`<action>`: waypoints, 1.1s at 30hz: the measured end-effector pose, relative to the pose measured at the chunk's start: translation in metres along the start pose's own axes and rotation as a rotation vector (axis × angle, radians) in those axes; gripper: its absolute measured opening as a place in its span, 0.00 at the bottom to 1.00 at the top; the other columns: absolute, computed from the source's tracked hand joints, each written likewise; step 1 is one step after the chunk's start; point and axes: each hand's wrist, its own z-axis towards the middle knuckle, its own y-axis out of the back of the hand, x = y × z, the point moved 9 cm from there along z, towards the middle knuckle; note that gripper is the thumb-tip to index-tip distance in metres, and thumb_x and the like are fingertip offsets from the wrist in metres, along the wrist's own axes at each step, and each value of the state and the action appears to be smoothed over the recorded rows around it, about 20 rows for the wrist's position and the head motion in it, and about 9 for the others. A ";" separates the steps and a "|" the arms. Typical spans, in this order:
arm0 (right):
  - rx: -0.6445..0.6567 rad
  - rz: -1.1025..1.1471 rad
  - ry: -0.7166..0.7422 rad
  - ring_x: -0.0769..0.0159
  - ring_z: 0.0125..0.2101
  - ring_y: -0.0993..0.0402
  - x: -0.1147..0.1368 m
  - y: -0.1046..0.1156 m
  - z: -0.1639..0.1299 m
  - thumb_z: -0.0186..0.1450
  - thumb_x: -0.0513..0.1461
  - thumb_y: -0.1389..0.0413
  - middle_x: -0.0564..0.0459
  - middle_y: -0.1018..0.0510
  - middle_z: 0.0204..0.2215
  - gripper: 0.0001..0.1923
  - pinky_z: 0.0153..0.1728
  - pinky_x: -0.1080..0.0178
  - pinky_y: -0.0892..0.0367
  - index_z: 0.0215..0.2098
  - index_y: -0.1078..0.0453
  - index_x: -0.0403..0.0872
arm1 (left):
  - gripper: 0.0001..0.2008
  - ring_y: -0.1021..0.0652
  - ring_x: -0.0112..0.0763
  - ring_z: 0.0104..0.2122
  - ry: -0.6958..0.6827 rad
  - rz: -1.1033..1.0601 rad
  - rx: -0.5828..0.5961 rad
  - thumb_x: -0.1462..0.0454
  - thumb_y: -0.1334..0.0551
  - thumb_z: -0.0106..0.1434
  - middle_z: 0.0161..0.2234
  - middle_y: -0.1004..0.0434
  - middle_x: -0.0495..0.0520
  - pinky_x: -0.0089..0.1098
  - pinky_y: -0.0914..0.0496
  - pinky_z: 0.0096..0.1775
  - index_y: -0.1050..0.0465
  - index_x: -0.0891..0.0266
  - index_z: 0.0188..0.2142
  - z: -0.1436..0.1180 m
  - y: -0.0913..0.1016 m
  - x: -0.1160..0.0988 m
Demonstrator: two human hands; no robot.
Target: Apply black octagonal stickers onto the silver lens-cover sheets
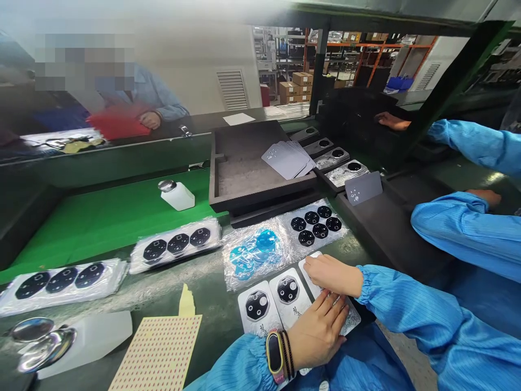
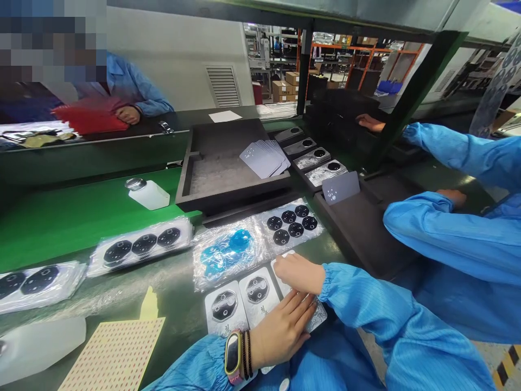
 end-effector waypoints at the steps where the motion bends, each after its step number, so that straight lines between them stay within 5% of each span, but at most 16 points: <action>1: 0.003 0.006 -0.001 0.62 0.29 0.25 0.000 0.000 0.000 0.61 0.25 0.50 0.45 0.23 0.32 0.11 0.26 0.63 0.38 0.36 0.28 0.41 | 0.22 0.30 0.41 0.58 0.003 -0.003 0.006 0.58 0.49 0.69 0.56 0.28 0.66 0.40 0.39 0.60 0.35 0.74 0.55 0.000 -0.001 0.000; 11: -0.027 0.170 -0.026 0.61 0.29 0.26 -0.005 0.001 0.001 0.59 0.24 0.50 0.43 0.23 0.31 0.11 0.28 0.64 0.37 0.34 0.28 0.39 | 0.22 0.29 0.40 0.57 -0.005 0.028 -0.023 0.58 0.50 0.70 0.55 0.27 0.65 0.39 0.37 0.58 0.34 0.72 0.54 0.001 0.003 -0.001; 17: -0.154 0.406 -0.084 0.67 0.30 0.26 -0.039 0.016 -0.007 0.60 0.29 0.48 0.51 0.23 0.28 0.07 0.33 0.67 0.34 0.29 0.29 0.43 | 0.20 0.25 0.40 0.53 -0.002 0.085 -0.129 0.58 0.50 0.69 0.52 0.24 0.62 0.38 0.32 0.54 0.33 0.72 0.52 0.000 0.014 -0.002; 25: -0.430 1.606 -0.179 0.71 0.25 0.33 -0.085 0.001 -0.036 0.55 0.41 0.42 0.57 0.29 0.23 0.08 0.30 0.66 0.36 0.24 0.34 0.45 | 0.21 0.27 0.40 0.55 -0.002 0.072 -0.095 0.58 0.50 0.69 0.54 0.25 0.62 0.38 0.36 0.56 0.34 0.71 0.54 -0.002 0.010 -0.001; 29: -0.377 1.911 -0.167 0.71 0.24 0.33 -0.078 -0.010 -0.035 0.55 0.45 0.39 0.58 0.29 0.20 0.13 0.29 0.65 0.36 0.25 0.35 0.45 | 0.21 0.30 0.40 0.58 -0.002 0.030 -0.026 0.59 0.50 0.70 0.56 0.28 0.65 0.39 0.40 0.59 0.35 0.72 0.56 -0.003 0.002 -0.001; 33: -0.320 1.992 -0.177 0.79 0.14 0.49 -0.074 -0.014 -0.035 0.55 0.46 0.38 0.66 0.41 0.16 0.15 0.17 0.71 0.49 0.27 0.37 0.46 | 0.21 0.29 0.40 0.57 0.000 0.038 -0.061 0.59 0.50 0.70 0.55 0.27 0.64 0.39 0.40 0.58 0.35 0.72 0.55 -0.003 0.005 -0.001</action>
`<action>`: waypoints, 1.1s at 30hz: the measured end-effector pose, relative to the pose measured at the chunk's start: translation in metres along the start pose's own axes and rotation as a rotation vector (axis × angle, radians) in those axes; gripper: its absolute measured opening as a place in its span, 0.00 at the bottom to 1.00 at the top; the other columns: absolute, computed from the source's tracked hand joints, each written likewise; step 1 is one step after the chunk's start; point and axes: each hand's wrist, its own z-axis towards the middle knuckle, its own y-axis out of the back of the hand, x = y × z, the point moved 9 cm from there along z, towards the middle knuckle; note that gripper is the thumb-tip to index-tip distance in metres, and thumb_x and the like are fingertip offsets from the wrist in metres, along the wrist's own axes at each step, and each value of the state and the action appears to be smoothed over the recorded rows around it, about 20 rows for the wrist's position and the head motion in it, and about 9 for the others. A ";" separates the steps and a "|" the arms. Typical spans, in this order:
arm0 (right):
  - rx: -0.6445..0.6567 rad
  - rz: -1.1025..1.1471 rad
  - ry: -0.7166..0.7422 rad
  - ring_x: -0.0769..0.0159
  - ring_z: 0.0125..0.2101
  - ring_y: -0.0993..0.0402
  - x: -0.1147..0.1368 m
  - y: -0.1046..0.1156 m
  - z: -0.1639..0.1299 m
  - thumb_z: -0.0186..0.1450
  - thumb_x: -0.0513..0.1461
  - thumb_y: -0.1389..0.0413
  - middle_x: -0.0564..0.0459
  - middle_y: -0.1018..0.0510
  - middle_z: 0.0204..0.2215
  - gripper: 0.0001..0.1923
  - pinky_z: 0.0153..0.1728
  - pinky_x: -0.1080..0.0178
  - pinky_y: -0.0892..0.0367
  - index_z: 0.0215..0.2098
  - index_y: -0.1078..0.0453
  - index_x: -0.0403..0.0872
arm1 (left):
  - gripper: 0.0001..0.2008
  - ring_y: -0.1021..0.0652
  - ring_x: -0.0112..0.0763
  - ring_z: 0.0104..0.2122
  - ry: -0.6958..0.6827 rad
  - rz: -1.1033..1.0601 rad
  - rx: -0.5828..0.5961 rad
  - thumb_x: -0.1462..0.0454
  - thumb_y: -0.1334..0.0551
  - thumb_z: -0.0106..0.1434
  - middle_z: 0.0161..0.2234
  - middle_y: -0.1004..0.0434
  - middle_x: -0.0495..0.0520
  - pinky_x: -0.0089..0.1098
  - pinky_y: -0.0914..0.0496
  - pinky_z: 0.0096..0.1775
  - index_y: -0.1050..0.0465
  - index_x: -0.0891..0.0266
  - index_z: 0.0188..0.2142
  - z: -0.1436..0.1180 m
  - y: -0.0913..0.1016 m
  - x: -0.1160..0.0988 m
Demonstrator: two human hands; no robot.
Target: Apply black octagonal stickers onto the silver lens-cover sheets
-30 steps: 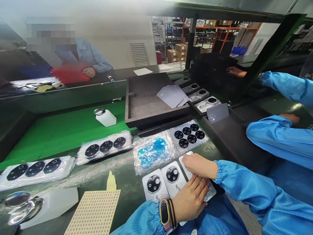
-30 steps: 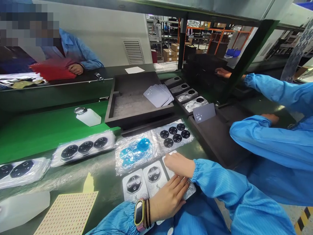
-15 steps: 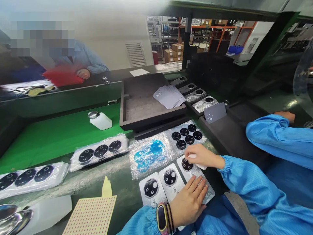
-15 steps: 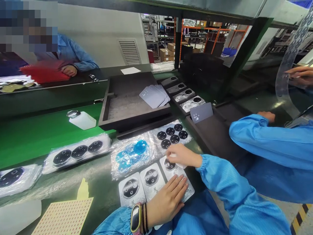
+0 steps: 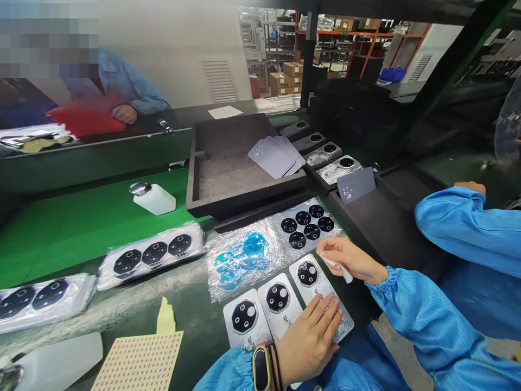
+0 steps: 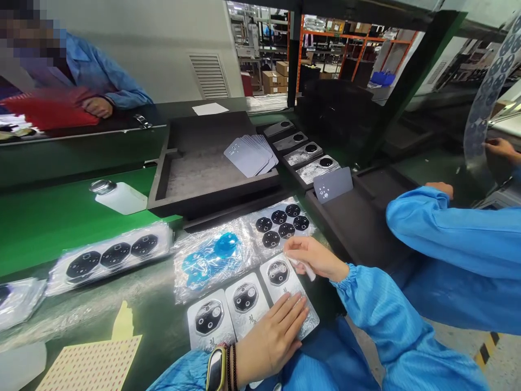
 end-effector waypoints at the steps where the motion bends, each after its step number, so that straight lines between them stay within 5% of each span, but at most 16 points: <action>1: -0.009 -0.025 -0.011 0.80 0.14 0.52 -0.001 0.000 -0.001 0.55 0.45 0.38 0.66 0.42 0.17 0.15 0.15 0.71 0.54 0.27 0.37 0.46 | 0.21 0.29 0.40 0.56 0.000 0.010 -0.019 0.59 0.50 0.70 0.55 0.26 0.63 0.38 0.40 0.58 0.35 0.72 0.55 0.000 0.002 0.000; 3: -0.024 -0.135 -0.006 0.80 0.14 0.54 -0.001 -0.003 -0.002 0.56 0.44 0.41 0.65 0.42 0.18 0.12 0.15 0.71 0.57 0.27 0.37 0.45 | 0.21 0.27 0.39 0.55 0.001 0.027 -0.057 0.59 0.50 0.70 0.54 0.25 0.62 0.38 0.39 0.57 0.34 0.72 0.54 0.001 0.007 0.000; 7: -0.042 -0.634 0.179 0.73 0.23 0.37 0.007 -0.029 -0.003 0.58 0.33 0.46 0.59 0.31 0.23 0.04 0.26 0.68 0.39 0.26 0.34 0.45 | 0.21 0.27 0.41 0.55 0.007 -0.010 -0.020 0.59 0.50 0.70 0.53 0.25 0.64 0.39 0.39 0.57 0.34 0.72 0.54 0.003 0.003 0.000; 10: 0.108 -1.106 0.276 0.69 0.29 0.32 -0.004 -0.071 -0.001 0.61 0.30 0.47 0.56 0.27 0.27 0.07 0.33 0.66 0.37 0.28 0.32 0.45 | 0.21 0.23 0.41 0.49 0.043 -0.103 0.073 0.59 0.47 0.68 0.48 0.22 0.63 0.36 0.32 0.51 0.34 0.72 0.54 0.003 -0.007 0.000; 15: 0.381 -1.657 0.259 0.66 0.31 0.30 -0.032 -0.113 0.002 0.66 0.31 0.48 0.51 0.25 0.32 0.06 0.27 0.64 0.40 0.34 0.30 0.44 | 0.20 0.19 0.41 0.40 0.084 -0.170 0.135 0.60 0.41 0.64 0.42 0.19 0.62 0.33 0.27 0.41 0.31 0.72 0.51 0.003 -0.018 -0.001; 33: 0.542 -1.862 0.256 0.63 0.32 0.29 -0.040 -0.139 0.006 0.65 0.28 0.47 0.49 0.25 0.32 0.06 0.24 0.62 0.40 0.36 0.29 0.40 | 0.16 0.20 0.41 0.34 0.063 -0.150 0.184 0.61 0.40 0.64 0.35 0.18 0.62 0.36 0.28 0.43 0.26 0.74 0.44 0.009 -0.013 -0.003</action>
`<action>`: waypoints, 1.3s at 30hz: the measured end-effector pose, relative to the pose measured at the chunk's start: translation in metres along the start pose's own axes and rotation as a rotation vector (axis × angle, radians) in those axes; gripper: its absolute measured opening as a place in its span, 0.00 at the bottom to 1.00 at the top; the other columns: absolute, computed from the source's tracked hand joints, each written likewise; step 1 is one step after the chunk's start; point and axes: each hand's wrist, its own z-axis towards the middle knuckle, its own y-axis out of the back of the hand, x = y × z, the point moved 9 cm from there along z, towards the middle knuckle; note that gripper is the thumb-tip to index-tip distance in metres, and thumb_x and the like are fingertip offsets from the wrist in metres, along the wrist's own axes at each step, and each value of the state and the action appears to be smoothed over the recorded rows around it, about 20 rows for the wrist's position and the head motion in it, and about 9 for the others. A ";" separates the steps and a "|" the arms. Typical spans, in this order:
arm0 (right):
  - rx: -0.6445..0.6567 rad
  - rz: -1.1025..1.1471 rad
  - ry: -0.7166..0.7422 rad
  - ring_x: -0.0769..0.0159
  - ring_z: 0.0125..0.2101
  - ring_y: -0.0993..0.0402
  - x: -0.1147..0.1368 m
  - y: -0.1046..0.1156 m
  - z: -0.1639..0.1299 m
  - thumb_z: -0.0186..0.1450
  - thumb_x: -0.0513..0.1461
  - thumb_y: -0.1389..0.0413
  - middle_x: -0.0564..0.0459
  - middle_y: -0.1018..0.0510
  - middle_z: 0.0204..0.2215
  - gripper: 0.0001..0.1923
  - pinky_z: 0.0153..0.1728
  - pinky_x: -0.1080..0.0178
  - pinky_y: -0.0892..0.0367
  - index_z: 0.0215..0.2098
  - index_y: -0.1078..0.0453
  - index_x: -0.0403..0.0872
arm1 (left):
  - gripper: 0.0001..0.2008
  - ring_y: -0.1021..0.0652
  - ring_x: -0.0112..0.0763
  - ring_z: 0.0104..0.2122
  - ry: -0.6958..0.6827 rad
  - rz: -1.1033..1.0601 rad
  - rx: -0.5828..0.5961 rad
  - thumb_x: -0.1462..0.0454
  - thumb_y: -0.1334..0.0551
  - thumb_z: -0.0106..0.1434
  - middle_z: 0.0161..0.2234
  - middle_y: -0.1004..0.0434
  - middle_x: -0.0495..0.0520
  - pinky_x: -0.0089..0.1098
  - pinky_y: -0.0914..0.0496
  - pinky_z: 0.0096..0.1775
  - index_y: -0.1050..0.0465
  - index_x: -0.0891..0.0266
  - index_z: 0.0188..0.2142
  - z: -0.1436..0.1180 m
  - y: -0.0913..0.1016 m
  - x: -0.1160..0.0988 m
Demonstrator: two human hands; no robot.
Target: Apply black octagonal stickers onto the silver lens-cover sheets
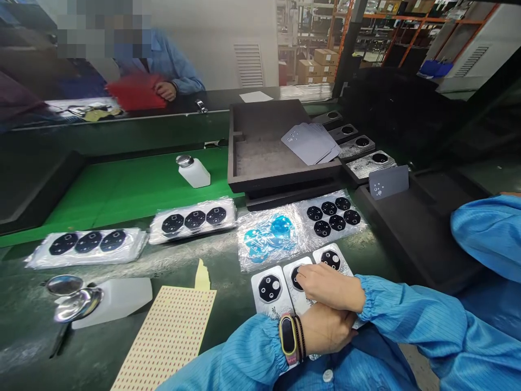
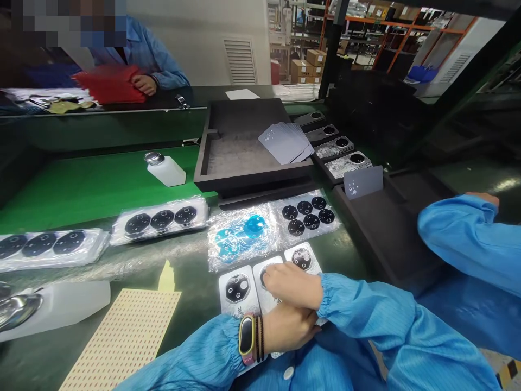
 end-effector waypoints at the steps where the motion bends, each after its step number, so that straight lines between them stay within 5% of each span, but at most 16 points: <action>1: 0.004 -0.001 0.003 0.63 0.32 0.29 0.000 0.000 0.000 0.65 0.28 0.47 0.49 0.25 0.31 0.06 0.24 0.62 0.40 0.36 0.29 0.40 | 0.17 0.20 0.41 0.33 -0.001 0.008 0.002 0.61 0.40 0.63 0.35 0.18 0.62 0.37 0.28 0.42 0.26 0.74 0.44 0.000 0.000 0.000; 13: 0.033 -0.023 -0.003 0.63 0.33 0.28 -0.001 -0.003 0.000 0.66 0.28 0.47 0.49 0.24 0.34 0.06 0.24 0.62 0.40 0.37 0.30 0.41 | 0.13 0.20 0.41 0.33 -0.049 0.092 0.002 0.61 0.38 0.63 0.30 0.18 0.59 0.35 0.27 0.34 0.22 0.69 0.39 0.004 0.005 -0.002; 39: -0.012 0.011 -0.036 0.63 0.32 0.28 -0.001 0.003 -0.003 0.64 0.27 0.46 0.49 0.25 0.32 0.06 0.26 0.63 0.38 0.36 0.30 0.41 | 0.14 0.20 0.41 0.36 -0.040 0.083 -0.004 0.60 0.39 0.63 0.32 0.18 0.59 0.34 0.27 0.34 0.23 0.70 0.41 0.002 0.000 -0.002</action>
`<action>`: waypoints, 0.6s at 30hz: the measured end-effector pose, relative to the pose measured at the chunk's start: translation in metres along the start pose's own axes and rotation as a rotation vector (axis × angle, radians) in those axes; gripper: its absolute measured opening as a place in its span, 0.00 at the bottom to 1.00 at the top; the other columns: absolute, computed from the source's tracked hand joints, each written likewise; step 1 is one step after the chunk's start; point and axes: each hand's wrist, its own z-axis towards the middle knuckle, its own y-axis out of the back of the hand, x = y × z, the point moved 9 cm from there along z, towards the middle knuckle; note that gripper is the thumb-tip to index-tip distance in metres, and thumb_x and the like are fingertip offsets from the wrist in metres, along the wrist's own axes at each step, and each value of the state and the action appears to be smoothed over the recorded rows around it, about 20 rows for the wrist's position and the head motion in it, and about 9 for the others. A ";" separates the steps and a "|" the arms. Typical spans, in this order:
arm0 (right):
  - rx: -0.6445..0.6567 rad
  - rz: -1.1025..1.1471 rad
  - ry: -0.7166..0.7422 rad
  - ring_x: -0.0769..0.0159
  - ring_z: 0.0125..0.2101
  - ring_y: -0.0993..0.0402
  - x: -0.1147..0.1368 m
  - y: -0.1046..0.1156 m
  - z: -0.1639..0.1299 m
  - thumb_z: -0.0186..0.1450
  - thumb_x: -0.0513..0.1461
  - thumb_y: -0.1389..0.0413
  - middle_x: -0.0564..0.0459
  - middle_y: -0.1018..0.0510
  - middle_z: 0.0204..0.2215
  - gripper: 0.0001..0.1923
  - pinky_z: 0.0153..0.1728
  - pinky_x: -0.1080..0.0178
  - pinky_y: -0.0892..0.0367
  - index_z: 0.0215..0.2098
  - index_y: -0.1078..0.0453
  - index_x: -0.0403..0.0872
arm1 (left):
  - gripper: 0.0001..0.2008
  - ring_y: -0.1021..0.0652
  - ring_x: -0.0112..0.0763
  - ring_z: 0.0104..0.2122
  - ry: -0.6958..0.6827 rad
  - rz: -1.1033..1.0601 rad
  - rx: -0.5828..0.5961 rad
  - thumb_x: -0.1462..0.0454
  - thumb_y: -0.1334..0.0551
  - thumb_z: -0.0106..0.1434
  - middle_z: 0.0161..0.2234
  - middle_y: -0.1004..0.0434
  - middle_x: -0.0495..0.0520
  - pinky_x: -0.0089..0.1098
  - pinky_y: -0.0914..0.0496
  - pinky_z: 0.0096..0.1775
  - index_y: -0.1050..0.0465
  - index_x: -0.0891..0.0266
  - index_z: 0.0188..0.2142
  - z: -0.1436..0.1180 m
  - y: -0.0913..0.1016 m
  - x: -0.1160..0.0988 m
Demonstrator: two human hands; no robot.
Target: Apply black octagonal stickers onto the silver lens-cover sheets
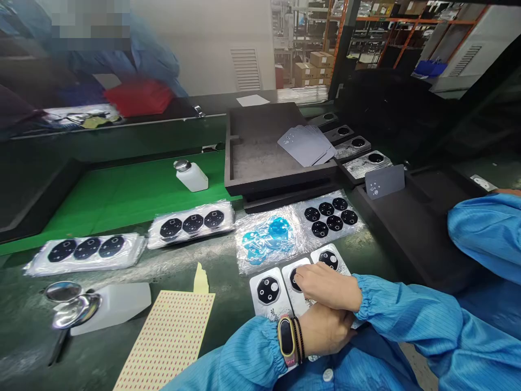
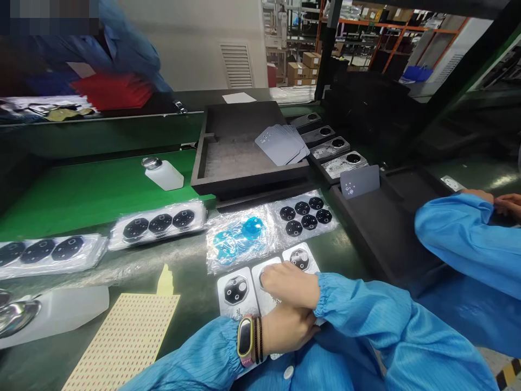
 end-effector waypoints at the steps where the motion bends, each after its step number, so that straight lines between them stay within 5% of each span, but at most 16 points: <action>1: 0.000 0.011 -0.004 0.63 0.32 0.28 0.000 0.000 0.000 0.65 0.27 0.47 0.49 0.25 0.32 0.07 0.26 0.63 0.38 0.36 0.30 0.41 | 0.14 0.20 0.41 0.36 0.002 0.002 -0.002 0.60 0.39 0.63 0.32 0.18 0.59 0.34 0.27 0.35 0.23 0.70 0.41 0.000 0.000 0.000; 7: -0.027 0.156 -0.049 0.64 0.29 0.29 -0.012 0.000 0.000 0.63 0.27 0.47 0.49 0.24 0.30 0.07 0.25 0.64 0.39 0.33 0.29 0.42 | 0.16 0.20 0.37 0.36 -0.003 0.017 -0.042 0.58 0.38 0.62 0.34 0.17 0.57 0.32 0.27 0.38 0.24 0.69 0.43 -0.002 0.003 0.001; 13: -0.366 0.657 -0.073 0.68 0.31 0.29 -0.048 0.031 -0.020 0.65 0.31 0.47 0.55 0.24 0.29 0.06 0.35 0.66 0.34 0.31 0.31 0.44 | 0.22 0.23 0.44 0.49 0.000 0.049 -0.132 0.58 0.45 0.67 0.48 0.22 0.65 0.39 0.30 0.48 0.31 0.75 0.52 -0.005 0.010 0.004; 18: -0.427 0.871 -0.114 0.69 0.30 0.29 -0.060 0.033 -0.029 0.63 0.30 0.46 0.57 0.25 0.27 0.07 0.37 0.65 0.34 0.28 0.32 0.45 | 0.22 0.26 0.43 0.53 -0.002 0.043 -0.151 0.59 0.49 0.68 0.51 0.23 0.66 0.39 0.31 0.49 0.31 0.74 0.52 -0.006 0.010 0.004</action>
